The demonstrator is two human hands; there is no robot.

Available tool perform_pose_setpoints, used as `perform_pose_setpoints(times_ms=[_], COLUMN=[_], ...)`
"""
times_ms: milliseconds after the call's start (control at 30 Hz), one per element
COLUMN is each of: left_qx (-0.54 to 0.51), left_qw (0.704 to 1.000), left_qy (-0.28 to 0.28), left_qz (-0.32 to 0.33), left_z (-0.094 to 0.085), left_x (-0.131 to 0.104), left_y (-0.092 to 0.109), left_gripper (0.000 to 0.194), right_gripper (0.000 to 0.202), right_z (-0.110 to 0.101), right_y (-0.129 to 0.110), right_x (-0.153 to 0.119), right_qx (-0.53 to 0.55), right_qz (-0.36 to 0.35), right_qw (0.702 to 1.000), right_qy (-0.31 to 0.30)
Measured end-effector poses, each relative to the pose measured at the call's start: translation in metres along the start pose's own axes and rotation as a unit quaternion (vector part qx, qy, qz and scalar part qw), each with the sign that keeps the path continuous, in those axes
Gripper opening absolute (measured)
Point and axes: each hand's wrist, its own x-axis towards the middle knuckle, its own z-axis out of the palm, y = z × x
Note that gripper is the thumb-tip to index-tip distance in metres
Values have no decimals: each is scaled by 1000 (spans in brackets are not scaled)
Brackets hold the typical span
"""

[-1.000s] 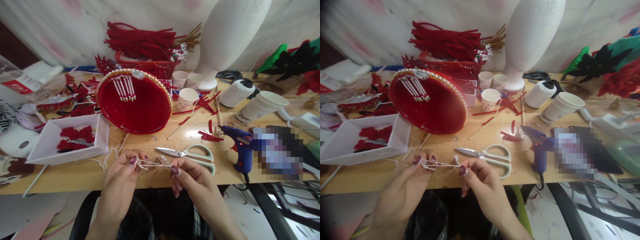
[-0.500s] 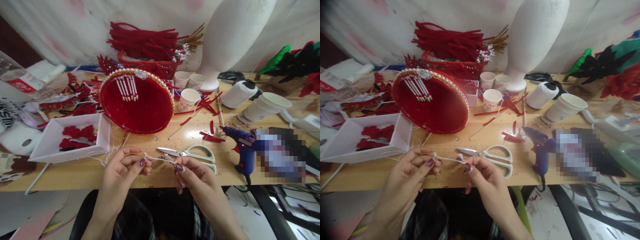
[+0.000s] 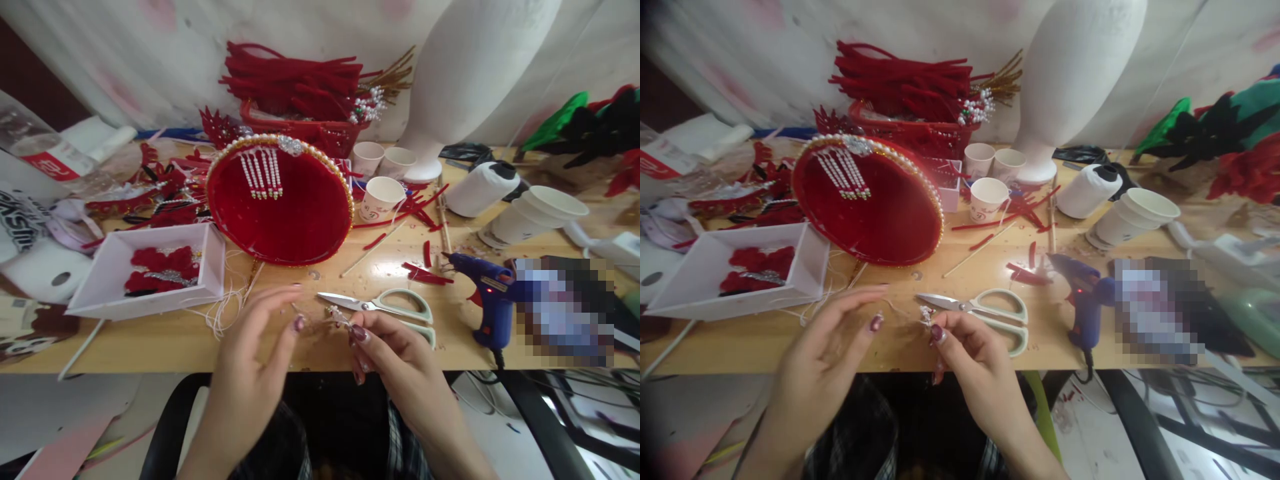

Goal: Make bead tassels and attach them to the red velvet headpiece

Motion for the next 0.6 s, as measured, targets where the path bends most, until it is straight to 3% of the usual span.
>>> perform_pose_setpoints(times_ms=[100, 200, 300, 467, 600], left_qx=[12, -3, -18, -63, -84], left_qw=[994, 993, 995, 988, 985], left_qy=[-90, -93, -89, -117, -113], left_qz=[62, 74, 39, -74, -105], left_z=[13, 21, 21, 19, 20], left_x=[3, 6, 3, -4, -4], left_y=[7, 4, -2, -5, -5], left_gripper=[25, 19, 16, 15, 14], right_gripper=[25, 23, 24, 27, 29], right_z=[1, 1, 1, 2, 2], right_y=[-1, -1, 2, 1, -2], right_x=[0, 0, 0, 4, 8], right_qx=[-5, -5, -3, -10, -40], right_qz=[-7, -5, 8, 18, 31], right_qw=[1000, 1000, 1000, 999, 998], right_qy=[-13, -18, -17, -27, -28])
